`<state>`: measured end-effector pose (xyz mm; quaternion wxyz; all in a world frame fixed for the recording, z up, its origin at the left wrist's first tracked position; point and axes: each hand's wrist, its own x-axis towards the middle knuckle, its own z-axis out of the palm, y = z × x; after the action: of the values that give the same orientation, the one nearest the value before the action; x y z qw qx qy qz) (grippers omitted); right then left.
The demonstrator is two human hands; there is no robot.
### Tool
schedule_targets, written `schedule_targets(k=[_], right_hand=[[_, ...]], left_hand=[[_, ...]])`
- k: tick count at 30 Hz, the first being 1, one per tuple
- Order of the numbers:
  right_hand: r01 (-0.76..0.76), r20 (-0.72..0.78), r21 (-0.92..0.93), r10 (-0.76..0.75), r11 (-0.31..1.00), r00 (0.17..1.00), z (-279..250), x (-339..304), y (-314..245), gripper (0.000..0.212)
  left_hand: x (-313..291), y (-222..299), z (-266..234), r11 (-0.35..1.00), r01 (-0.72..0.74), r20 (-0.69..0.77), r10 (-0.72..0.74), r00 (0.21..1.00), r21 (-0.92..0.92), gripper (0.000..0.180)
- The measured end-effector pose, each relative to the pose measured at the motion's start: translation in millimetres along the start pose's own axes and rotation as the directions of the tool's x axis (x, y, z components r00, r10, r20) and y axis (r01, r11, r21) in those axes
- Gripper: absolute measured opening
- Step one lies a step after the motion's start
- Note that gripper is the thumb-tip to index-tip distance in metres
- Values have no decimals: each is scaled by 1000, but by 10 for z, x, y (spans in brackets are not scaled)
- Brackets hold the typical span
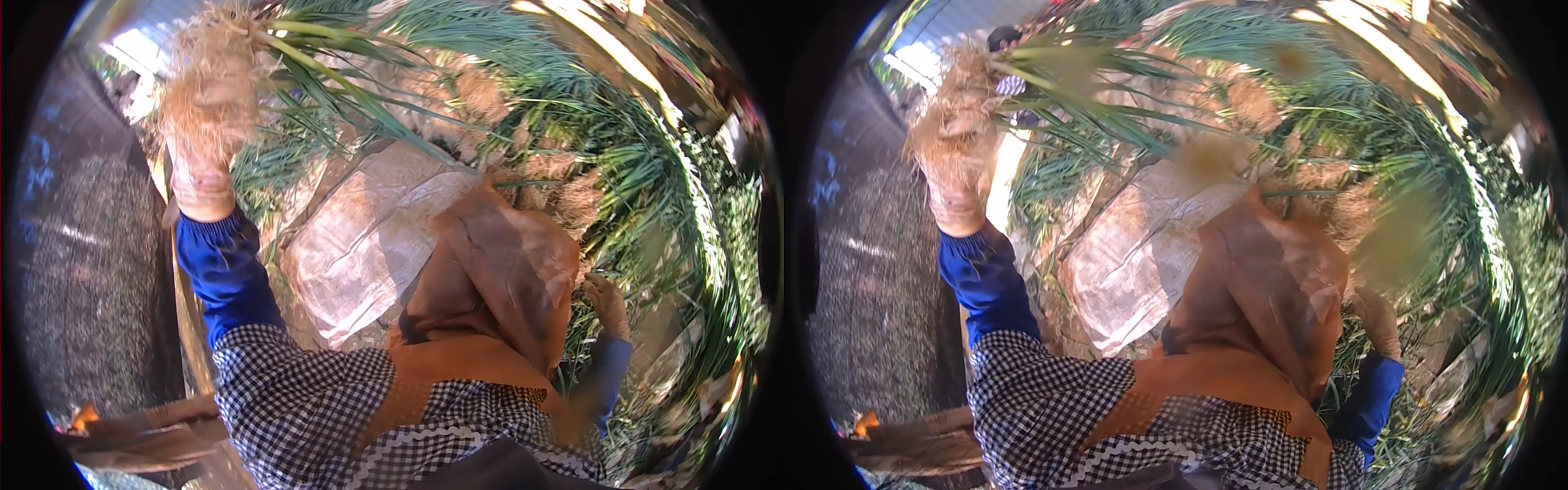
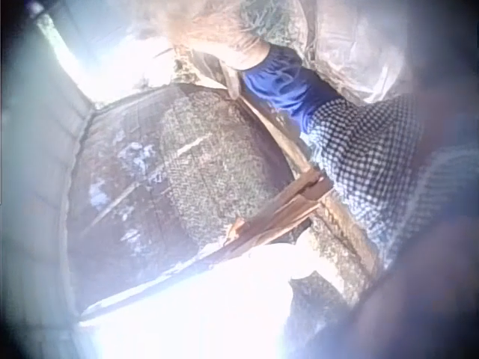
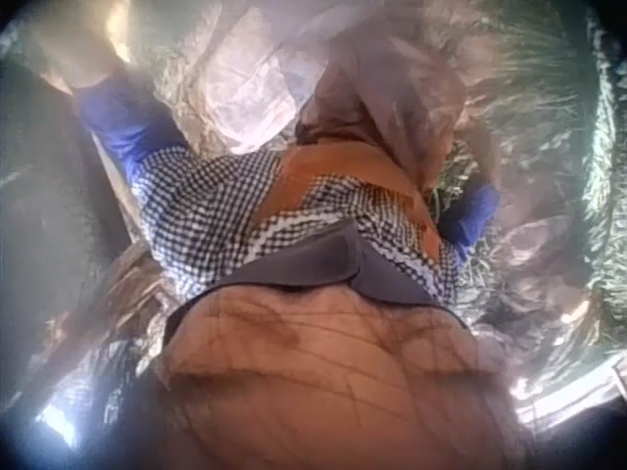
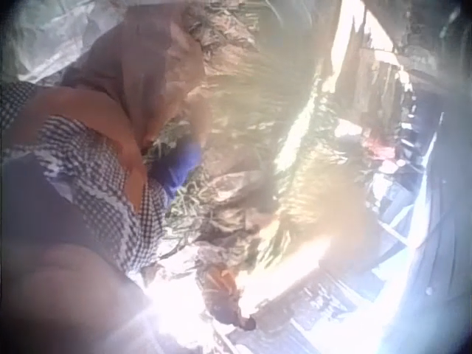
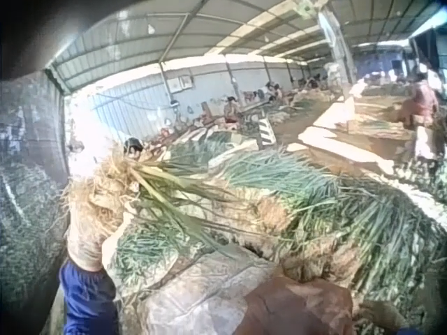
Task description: The person pulls green stalks from sacks, removes outer layers by hand, and piles the cleaned stalks together.
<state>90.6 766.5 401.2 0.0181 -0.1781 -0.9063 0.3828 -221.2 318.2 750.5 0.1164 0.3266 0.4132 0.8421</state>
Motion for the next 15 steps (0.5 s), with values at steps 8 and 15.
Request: schedule_targets(k=[8,15], right_hand=[[-30,131,-185,55,982,990,-69,-63,388,32],[-293,226,-211,338,932,914,41,-418,809,43]], left_hand=[[-1015,-173,-1819,978,206,-231,-204,951,-15,33],[-2979,-2552,-2560,942,255,-758,-327,564,-217,32]])
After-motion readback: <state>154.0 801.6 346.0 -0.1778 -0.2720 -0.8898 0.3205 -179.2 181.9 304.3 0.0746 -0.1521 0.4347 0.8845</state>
